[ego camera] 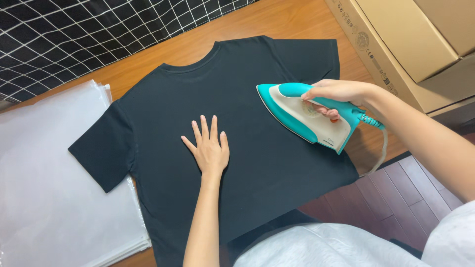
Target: The person adjusts a stack of plastic bags on a wooden table, unfolds a black t-shirt, and irons the fabric with a handheld iron.
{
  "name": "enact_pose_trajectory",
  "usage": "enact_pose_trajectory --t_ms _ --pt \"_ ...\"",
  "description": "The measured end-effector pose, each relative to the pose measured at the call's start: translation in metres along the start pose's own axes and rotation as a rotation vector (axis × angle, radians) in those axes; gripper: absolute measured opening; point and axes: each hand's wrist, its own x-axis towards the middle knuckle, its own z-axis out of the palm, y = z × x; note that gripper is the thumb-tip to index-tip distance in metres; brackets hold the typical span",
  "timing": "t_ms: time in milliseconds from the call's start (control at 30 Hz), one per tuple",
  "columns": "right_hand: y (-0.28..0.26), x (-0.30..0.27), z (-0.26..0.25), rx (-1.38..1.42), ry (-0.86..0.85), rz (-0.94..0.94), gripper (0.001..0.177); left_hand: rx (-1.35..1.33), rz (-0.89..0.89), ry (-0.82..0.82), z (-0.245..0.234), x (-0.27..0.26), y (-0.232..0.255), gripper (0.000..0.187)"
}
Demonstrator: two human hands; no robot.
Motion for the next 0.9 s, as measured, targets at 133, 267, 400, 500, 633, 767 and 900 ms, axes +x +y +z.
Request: enact_pose_trajectory --t_ms 133,267,400,500,633,767,900 --pt "0.022 -0.008 -0.004 0.027 -0.069 0.031 0.038 -0.008 -0.005 -0.01 -0.003 -0.001 0.0 0.048" --pt "0.05 -0.029 -0.001 0.025 -0.188 0.001 0.036 -0.006 0.008 0.008 -0.002 -0.001 0.001 0.048" --pt "0.079 -0.049 0.011 -0.032 -0.376 0.074 0.027 -0.008 0.021 0.001 -0.002 -0.002 -0.001 0.048" --pt "0.072 -0.068 0.034 -0.272 -0.34 0.077 0.023 -0.002 0.027 0.004 0.0 -0.003 -0.002 0.048" --pt "0.081 -0.06 0.051 0.021 -0.168 0.037 0.024 -0.17 -0.031 -0.037 -0.01 -0.003 0.001 0.05" --pt "0.066 -0.035 0.063 0.486 0.248 0.027 0.024 -0.338 -0.068 0.052 -0.003 -0.005 -0.006 0.051" --pt "0.038 0.003 0.058 0.565 0.347 -0.057 0.021 -0.454 -0.089 0.088 -0.002 -0.005 -0.01 0.052"
